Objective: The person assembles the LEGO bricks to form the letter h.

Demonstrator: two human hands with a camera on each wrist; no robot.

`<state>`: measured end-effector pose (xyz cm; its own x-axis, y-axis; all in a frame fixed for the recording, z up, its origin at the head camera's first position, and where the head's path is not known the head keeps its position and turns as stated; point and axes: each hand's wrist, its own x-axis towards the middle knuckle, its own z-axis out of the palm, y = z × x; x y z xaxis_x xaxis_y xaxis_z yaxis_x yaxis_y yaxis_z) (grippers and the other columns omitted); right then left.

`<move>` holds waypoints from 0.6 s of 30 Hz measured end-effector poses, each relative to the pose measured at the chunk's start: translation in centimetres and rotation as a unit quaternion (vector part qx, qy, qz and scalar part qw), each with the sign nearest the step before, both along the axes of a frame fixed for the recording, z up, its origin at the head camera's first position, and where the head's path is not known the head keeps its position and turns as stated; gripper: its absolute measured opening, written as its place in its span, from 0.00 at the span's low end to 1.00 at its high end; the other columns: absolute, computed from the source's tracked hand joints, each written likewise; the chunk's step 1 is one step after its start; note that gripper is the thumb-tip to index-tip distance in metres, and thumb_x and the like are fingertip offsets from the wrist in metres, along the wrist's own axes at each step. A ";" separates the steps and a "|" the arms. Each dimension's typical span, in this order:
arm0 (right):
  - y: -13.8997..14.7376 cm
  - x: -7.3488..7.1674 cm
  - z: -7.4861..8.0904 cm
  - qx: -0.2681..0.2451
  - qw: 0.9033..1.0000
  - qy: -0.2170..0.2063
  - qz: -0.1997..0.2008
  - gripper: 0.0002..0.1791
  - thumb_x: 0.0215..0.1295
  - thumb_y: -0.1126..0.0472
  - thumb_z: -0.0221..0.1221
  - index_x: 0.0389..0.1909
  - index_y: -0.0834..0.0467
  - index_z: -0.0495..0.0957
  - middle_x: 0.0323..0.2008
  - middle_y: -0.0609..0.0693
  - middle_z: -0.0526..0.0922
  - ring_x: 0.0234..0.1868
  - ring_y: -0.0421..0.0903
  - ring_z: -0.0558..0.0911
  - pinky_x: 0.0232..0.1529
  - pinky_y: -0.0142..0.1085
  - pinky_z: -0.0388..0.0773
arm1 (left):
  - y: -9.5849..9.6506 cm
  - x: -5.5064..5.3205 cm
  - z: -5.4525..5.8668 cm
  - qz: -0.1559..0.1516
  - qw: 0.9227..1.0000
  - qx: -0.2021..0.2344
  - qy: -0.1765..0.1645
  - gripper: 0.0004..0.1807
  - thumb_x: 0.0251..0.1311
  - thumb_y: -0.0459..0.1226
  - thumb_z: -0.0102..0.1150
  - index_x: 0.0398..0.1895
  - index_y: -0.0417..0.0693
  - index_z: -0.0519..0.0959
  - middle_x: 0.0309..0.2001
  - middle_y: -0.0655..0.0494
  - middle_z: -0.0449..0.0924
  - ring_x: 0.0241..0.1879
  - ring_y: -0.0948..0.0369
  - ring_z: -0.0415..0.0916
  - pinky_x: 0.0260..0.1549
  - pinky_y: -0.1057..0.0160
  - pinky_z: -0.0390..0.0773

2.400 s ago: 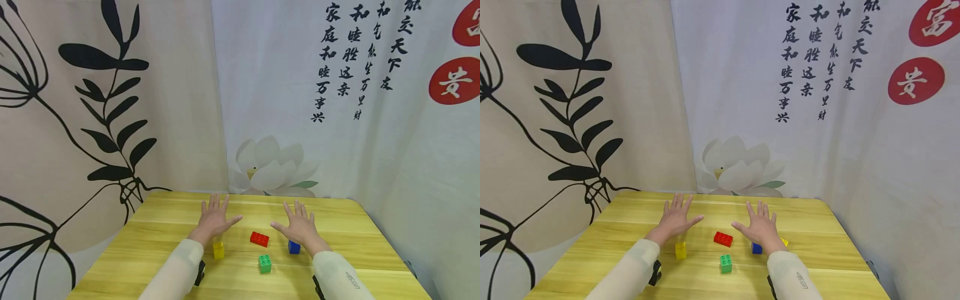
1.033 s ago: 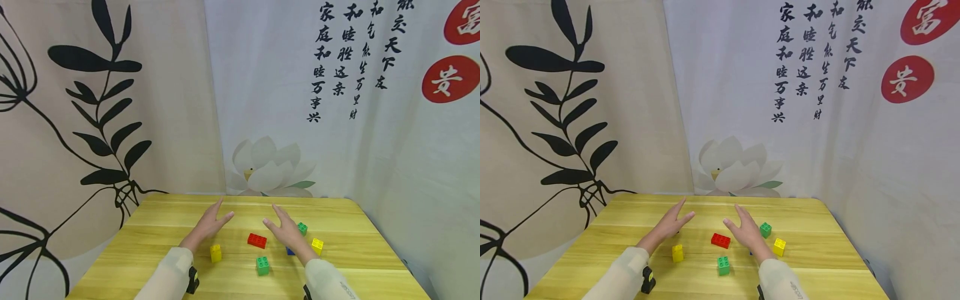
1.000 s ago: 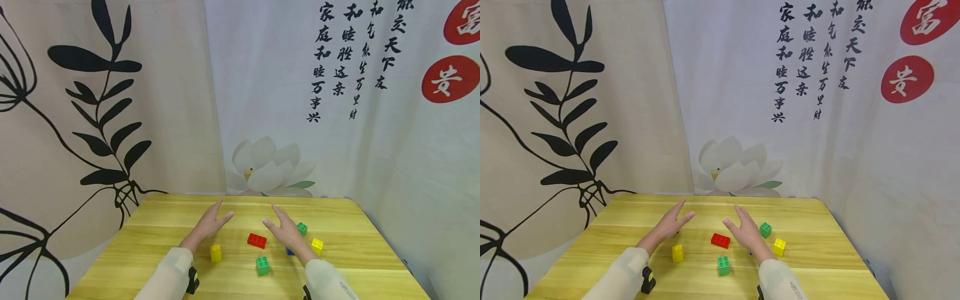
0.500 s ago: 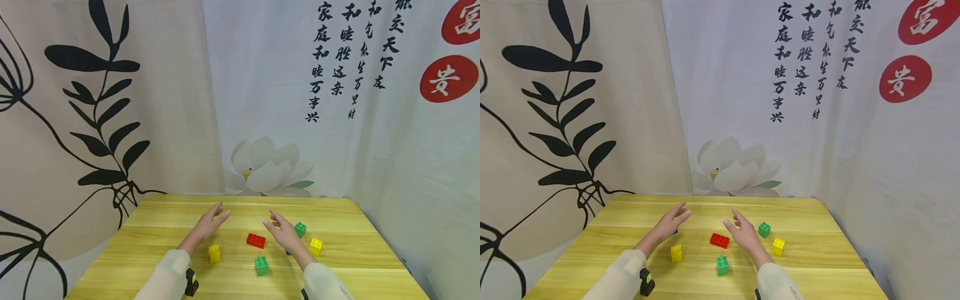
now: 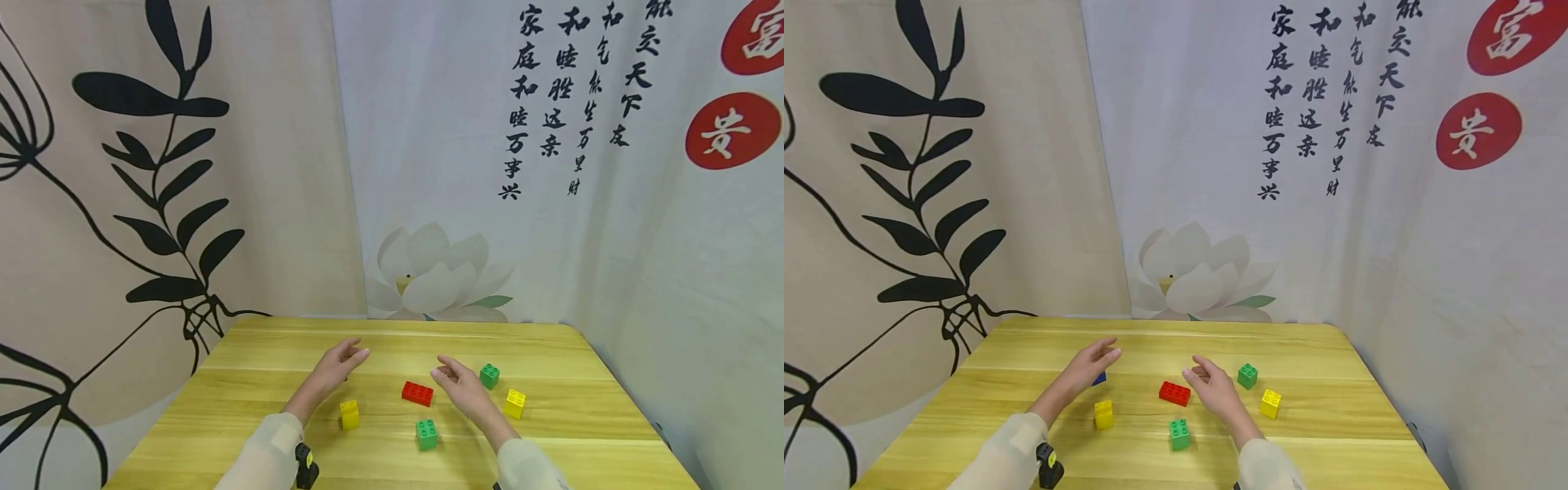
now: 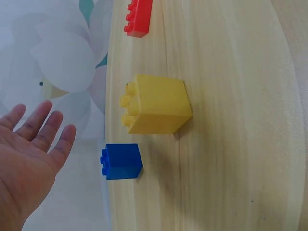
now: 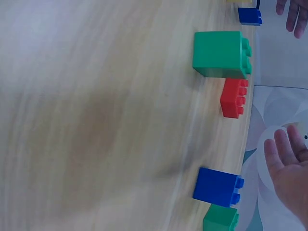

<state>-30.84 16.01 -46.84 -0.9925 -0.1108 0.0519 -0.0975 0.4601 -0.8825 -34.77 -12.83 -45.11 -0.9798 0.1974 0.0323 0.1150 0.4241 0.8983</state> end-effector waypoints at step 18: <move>-0.6 1.8 -1.8 0.012 0.999 -0.018 0.044 0.34 0.70 0.37 0.51 0.63 0.59 0.73 0.60 0.58 0.79 0.61 0.57 0.77 0.58 0.50 0.77 | -1.1 1.0 -2.0 0.000 1.000 -0.003 -0.012 0.32 0.63 0.57 0.59 0.65 0.52 0.72 0.57 0.52 0.78 0.57 0.55 0.75 0.59 0.47 0.75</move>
